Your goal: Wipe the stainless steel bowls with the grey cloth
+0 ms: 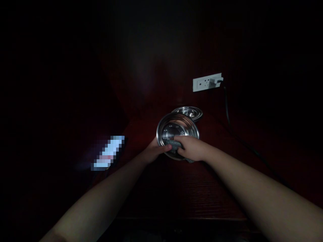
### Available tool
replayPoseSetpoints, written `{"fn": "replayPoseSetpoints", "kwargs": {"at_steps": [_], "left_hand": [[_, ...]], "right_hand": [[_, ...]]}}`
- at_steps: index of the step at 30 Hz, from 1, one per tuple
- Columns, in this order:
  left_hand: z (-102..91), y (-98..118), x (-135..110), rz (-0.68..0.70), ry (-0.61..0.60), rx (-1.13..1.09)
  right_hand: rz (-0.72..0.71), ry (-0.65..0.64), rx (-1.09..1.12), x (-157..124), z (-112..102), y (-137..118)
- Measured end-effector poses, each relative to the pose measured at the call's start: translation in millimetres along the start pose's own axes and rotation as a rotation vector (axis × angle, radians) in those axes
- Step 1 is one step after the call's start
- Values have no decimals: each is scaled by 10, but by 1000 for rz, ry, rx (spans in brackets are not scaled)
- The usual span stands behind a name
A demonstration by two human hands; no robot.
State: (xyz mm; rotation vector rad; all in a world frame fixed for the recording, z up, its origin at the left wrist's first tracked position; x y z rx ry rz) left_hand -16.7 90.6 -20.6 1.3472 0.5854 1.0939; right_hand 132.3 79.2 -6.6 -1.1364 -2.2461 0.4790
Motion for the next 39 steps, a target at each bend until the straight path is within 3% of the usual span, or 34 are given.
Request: {"fn": "replayPoseSetpoints", "kwargs": {"at_steps": [9,15,24,32,39], "left_hand": [[-27,-27,-30,-97,112,-76],[-36,-61,-32,-121,124,-107],[-76,-81,-12,-82,96,-46],[-45,-37,-28,-46,69,-10],[-30,-20,-40,-51,84,-24]], "right_hand": [[38,137,-226,34,-53,33],[56,145,-247,47,-60,52],[37,14,-165,26,-15,41],[-45,-25,-34,12,13,-18],[-32,-27,8,12,14,-26]]}}
Point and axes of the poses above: each hand's wrist, its own x-axis towards the middle knuckle, its own z-axis out of the palm, y = z × x, the point moved 4 cm from there along x, towards the middle knuckle, and after that the axes turned 7 degrees about y, right-handed, at the moved point
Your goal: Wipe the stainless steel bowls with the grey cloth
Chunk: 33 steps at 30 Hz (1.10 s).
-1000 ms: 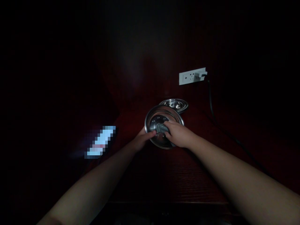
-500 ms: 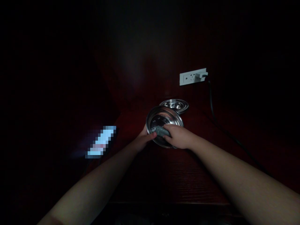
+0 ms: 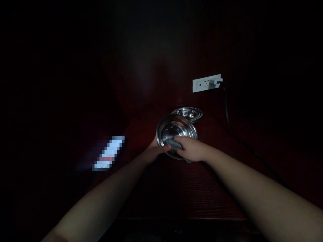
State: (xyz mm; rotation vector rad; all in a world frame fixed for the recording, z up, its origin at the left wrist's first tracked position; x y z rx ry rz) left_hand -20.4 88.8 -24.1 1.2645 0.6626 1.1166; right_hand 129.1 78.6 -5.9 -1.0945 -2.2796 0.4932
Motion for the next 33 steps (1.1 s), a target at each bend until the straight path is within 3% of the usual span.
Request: {"fn": "replayPoseSetpoints", "kwargs": {"at_steps": [13,19,33], "left_hand": [[-65,-93,34,-134,83,-76],[-72,-86,13,-122,99,-39],[4,2,11,26,-23,-6]], "right_hand": [[59,40,-203,10,-45,89],[87,2,-232,11,-33,60],[-94,-60,91,-25,6,78]]}}
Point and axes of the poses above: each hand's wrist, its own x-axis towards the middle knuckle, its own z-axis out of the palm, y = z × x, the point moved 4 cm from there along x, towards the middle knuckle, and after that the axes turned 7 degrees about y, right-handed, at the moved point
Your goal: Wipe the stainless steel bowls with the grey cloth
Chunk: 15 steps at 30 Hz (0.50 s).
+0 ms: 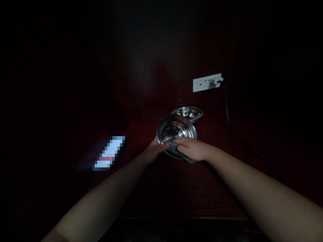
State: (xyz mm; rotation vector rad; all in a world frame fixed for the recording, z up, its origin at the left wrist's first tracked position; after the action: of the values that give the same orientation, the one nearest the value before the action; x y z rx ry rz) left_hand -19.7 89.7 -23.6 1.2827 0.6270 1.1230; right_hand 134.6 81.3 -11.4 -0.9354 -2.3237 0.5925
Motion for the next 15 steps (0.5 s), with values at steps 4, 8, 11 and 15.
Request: {"fn": "replayPoseSetpoints", "kwargs": {"at_steps": [4,8,11,15], "left_hand": [[4,1,7,15,-15,13],[11,-12,22,26,-20,6],[21,-15,28,31,-16,10],[33,-7,33,44,-28,7]], "right_hand": [[6,10,117,4,-11,6],[14,-30,125,31,-1,-56],[31,-29,23,44,6,-81],[62,1,-131,42,-7,-58]]}}
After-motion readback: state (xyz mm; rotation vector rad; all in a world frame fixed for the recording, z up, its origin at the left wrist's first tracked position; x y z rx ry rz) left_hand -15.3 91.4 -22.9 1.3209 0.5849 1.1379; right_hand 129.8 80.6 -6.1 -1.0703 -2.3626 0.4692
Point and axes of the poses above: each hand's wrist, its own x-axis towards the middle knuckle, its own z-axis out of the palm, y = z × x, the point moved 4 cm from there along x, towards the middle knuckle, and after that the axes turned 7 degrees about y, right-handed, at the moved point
